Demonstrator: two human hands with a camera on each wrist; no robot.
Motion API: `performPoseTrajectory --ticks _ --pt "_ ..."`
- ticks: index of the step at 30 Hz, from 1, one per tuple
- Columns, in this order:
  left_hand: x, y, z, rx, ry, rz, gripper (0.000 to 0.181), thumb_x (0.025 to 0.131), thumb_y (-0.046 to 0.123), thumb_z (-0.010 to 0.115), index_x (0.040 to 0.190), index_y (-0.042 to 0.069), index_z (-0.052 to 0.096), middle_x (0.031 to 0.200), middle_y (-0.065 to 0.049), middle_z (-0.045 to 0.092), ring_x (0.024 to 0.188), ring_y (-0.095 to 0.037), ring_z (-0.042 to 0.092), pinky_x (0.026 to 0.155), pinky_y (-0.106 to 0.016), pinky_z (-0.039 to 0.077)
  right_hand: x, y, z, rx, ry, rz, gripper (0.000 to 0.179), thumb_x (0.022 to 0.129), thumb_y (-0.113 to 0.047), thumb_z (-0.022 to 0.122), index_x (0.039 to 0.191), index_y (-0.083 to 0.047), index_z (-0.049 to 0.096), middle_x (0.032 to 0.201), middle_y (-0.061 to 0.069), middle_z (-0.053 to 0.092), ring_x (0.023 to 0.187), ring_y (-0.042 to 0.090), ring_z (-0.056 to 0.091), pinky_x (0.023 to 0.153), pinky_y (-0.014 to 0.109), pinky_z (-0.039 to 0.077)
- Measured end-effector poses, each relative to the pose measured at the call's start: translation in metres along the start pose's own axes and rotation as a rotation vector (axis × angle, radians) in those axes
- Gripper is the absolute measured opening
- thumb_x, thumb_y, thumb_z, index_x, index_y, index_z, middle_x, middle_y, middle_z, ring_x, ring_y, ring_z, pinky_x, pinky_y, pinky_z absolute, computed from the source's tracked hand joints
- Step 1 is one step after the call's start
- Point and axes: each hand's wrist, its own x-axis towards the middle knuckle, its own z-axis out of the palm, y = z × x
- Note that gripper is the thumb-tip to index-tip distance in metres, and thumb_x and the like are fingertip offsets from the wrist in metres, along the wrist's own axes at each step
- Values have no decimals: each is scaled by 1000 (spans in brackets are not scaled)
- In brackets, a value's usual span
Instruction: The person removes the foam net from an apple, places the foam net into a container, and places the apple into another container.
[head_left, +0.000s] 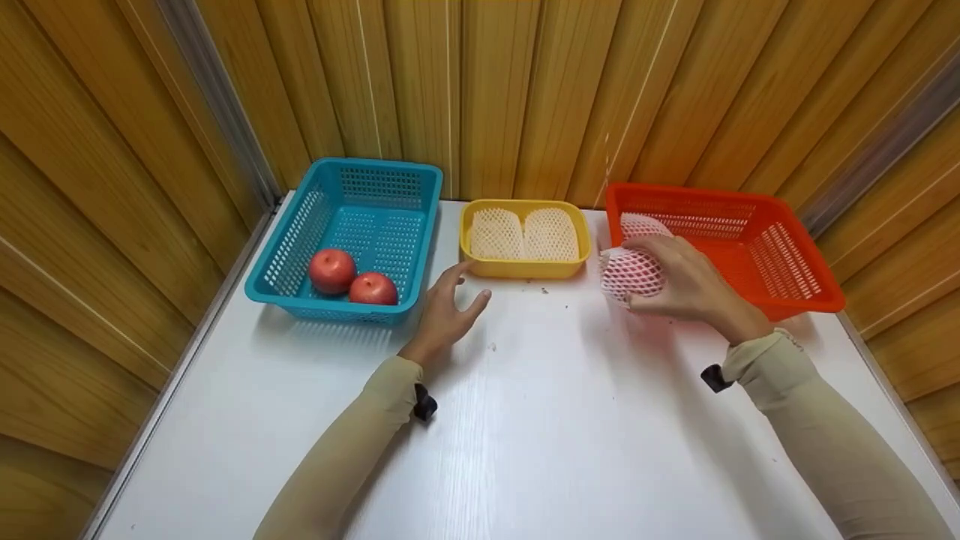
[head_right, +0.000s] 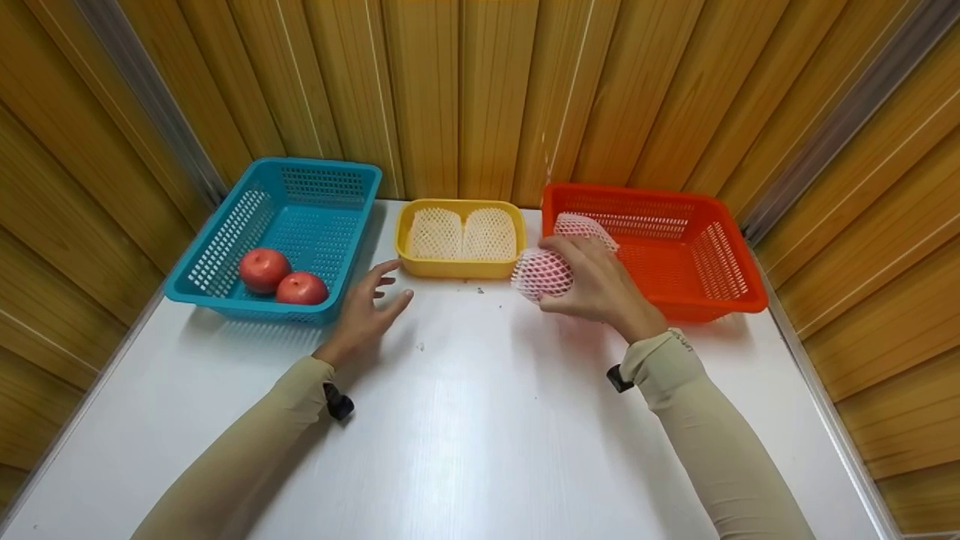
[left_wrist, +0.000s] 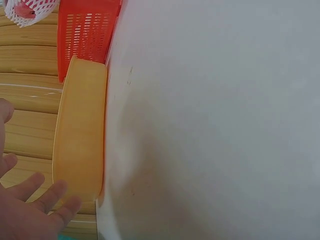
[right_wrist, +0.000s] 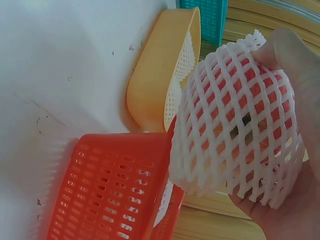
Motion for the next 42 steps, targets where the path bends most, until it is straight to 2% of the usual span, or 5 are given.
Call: performPoseTrajectory --ticks 8,17,26,34,42 --pt "-1 0 -3 -25 -22 -33 62 97 28 73 148 4 48 152 -15 51 131 -39 53 109 -53 45 3 -4 8 6 15 -23 70 72 -25 88 135 -12 59 132 9 62 124 33 52 102 64 43" --pt "-5 0 -5 -31 -63 -78 63 97 31 73 151 13 46 155 -11 48 132 -36 54 109 -52 46 5 -6 22 35 28 -42 73 70 -24 90 135 -10 60 135 12 62 130 39 51 109 65 38" --pt "-7 -1 -8 -55 -79 -79 60 97 30 72 150 15 48 154 -10 50 132 -37 54 109 -52 46 7 -11 37 59 32 -46 74 69 -26 91 134 -10 61 133 11 63 128 36 52 111 61 37" --pt "-10 -3 -12 -65 -87 -100 62 97 32 72 151 12 48 153 -8 51 132 -35 53 110 -50 45 8 -17 47 69 12 -56 74 70 -28 90 135 -12 61 133 9 64 126 33 52 111 60 36" --pt "-12 -3 -13 -59 -81 -133 60 96 29 72 151 18 48 152 -6 51 132 -31 53 110 -50 45 12 -28 60 78 -16 -69 75 70 -32 92 136 -16 60 131 7 64 116 29 53 102 53 44"
